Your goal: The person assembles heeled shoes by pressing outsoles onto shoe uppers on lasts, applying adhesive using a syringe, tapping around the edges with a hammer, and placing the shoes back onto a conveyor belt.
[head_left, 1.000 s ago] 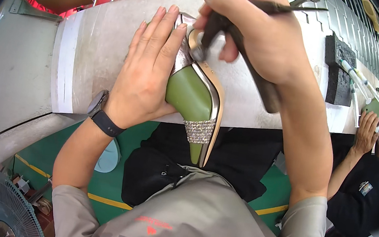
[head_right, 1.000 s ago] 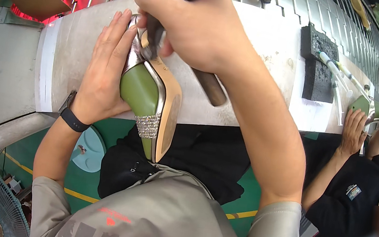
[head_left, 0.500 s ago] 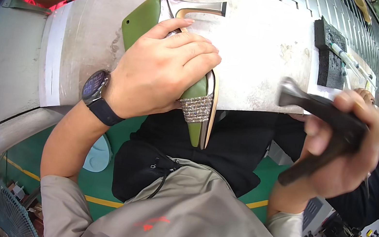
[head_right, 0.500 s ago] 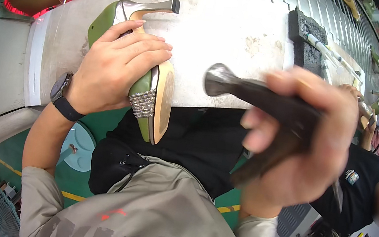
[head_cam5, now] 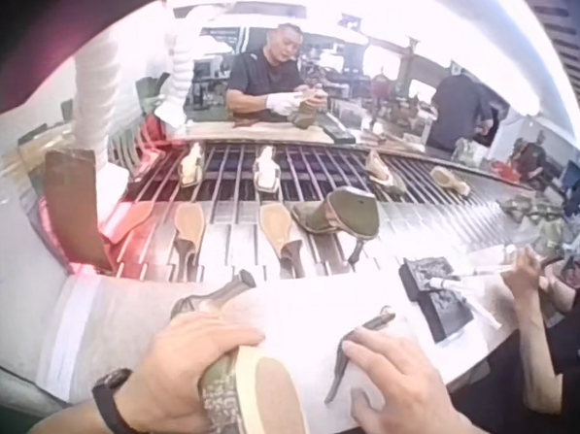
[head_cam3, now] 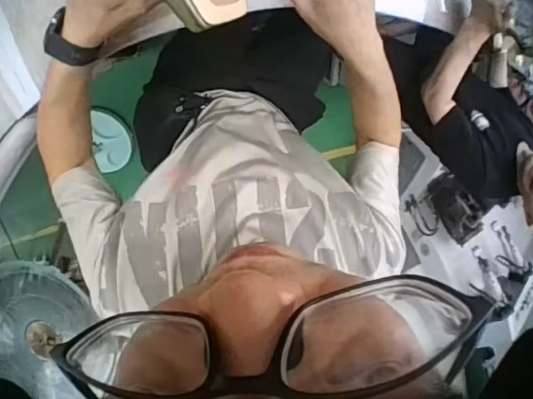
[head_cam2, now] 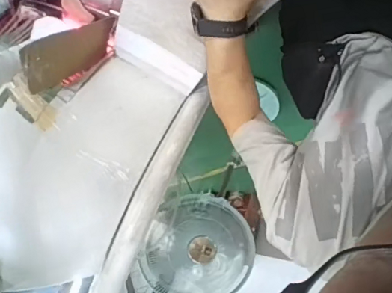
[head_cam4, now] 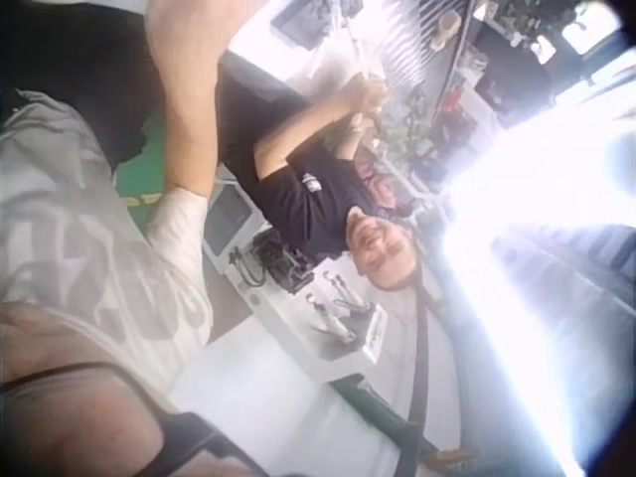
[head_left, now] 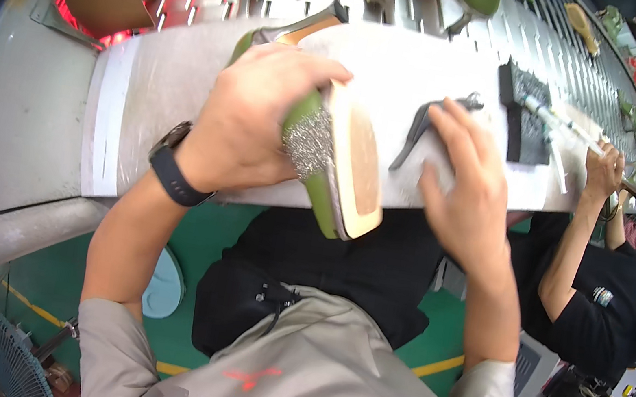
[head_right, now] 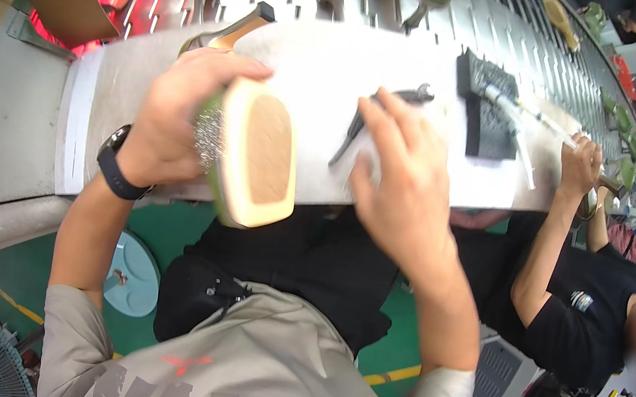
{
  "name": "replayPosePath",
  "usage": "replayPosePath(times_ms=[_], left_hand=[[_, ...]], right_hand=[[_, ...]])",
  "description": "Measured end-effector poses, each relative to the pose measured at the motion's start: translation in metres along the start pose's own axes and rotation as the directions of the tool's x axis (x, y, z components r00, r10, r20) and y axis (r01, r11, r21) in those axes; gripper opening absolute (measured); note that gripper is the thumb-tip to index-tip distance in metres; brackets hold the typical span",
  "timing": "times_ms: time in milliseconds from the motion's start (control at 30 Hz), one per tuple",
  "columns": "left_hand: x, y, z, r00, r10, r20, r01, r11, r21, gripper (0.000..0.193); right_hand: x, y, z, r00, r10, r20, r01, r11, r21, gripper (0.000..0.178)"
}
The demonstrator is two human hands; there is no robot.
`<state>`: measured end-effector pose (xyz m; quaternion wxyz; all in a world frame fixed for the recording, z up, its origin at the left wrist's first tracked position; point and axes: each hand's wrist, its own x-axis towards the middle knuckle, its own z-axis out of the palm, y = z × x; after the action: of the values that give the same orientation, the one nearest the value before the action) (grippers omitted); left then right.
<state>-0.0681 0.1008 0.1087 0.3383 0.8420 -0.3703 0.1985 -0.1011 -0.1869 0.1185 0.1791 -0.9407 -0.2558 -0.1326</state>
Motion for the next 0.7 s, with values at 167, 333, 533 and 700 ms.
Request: replayPosePath(times_ms=[167, 333, 533, 700], left_hand=[[0.042, 0.007, -0.021, 0.803, -0.594, 0.054, 0.12, 0.072, -0.99, 0.045], [0.073, -0.01, -0.001, 0.695, -0.718, 0.038, 0.244, 0.186, -0.952, 0.07], [0.039, -0.079, 0.058, 0.66, -0.751, 0.021, 0.557, 0.472, -0.683, 0.051], [0.03, -0.057, 0.064, 0.815, -0.578, 0.027, 0.486, 0.658, -0.575, 0.048]], right_hand=[[0.027, -0.036, 0.022, 0.932, -0.283, -0.225, 0.333, 0.915, 0.227, 0.106], [0.121, -0.034, 0.057, 0.855, -0.048, -0.516, 0.344, 0.797, 0.496, 0.087], [0.269, 0.001, 0.091, 0.916, 0.382, 0.126, -0.303, 0.45, 0.84, 0.042], [0.262, 0.031, 0.124, 0.926, 0.331, 0.181, -0.374, 0.75, 0.546, 0.072]])
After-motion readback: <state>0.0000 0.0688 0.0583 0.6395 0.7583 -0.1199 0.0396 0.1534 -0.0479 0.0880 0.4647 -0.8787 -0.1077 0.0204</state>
